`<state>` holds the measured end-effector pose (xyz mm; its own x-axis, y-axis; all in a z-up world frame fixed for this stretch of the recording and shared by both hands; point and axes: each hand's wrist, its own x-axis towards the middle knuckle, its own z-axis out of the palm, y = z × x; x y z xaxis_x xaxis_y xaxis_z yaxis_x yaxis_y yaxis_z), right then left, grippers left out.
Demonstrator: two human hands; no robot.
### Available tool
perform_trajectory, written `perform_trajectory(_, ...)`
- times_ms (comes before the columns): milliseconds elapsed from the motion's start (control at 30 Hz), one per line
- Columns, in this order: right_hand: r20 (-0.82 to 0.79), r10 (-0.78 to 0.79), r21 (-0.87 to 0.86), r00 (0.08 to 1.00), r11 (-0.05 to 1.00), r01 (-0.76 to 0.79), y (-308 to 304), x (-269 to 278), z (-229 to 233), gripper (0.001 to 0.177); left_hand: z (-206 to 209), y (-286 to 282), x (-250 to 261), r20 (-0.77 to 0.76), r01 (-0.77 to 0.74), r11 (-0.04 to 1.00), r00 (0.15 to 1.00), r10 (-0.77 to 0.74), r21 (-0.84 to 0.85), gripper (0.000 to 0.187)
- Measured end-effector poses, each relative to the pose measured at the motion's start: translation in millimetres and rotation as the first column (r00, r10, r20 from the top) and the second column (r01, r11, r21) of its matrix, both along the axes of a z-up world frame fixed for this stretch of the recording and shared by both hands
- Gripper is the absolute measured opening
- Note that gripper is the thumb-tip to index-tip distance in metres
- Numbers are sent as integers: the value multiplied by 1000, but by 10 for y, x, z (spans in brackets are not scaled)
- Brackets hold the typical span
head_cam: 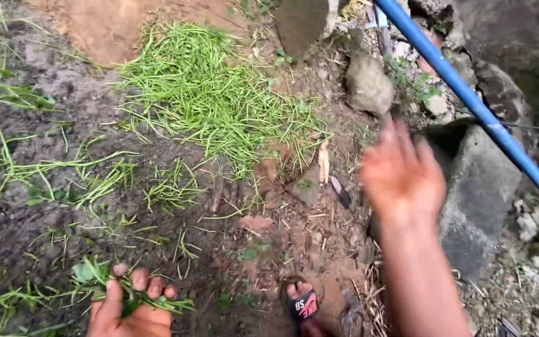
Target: Picking or sorting green plant stems on the ground in an outdoor area.
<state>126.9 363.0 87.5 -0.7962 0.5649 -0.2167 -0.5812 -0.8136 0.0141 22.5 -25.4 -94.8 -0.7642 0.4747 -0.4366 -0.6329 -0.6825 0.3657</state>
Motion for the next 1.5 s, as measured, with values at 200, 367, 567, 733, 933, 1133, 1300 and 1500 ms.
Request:
perform_trajectory(200,808,-148,243,571,966,-93,-707,135,-652,41,593,373,14,74,-23,952,996,47,-304,30)
perform_trajectory(367,837,30,313,547,793,-523,-1944,-482,-574,25,1082,577,-96,204,-10,996,979,28,-90,48)
perform_trajectory(567,852,-103,480,514,549,-685,-2291,-854,-354,24,1272,474,-206,213,-89,995,974,78,41,47)
perform_trajectory(733,893,-131,449,431,332,-829,-2312,-1067,-267,24,1362,281,-359,210,-82,994,976,64,77,54)
perform_trajectory(933,838,-386,323,386,-218,-921,-2550,-1513,-68,18,1212,42,-446,213,-88,996,974,78,35,56)
perform_trajectory(1133,928,-140,364,346,125,-923,-2737,-1607,-353,15,1084,-114,-543,370,-173,977,905,209,-129,44)
perform_trajectory(1300,977,33,196,211,254,-947,-2798,-1760,-289,13,1154,-265,-714,405,-186,962,878,254,-200,40)
perform_trajectory(1500,931,-64,329,359,574,-750,-2451,-1372,-1242,10,949,-553,-615,507,-319,926,775,377,-200,18)
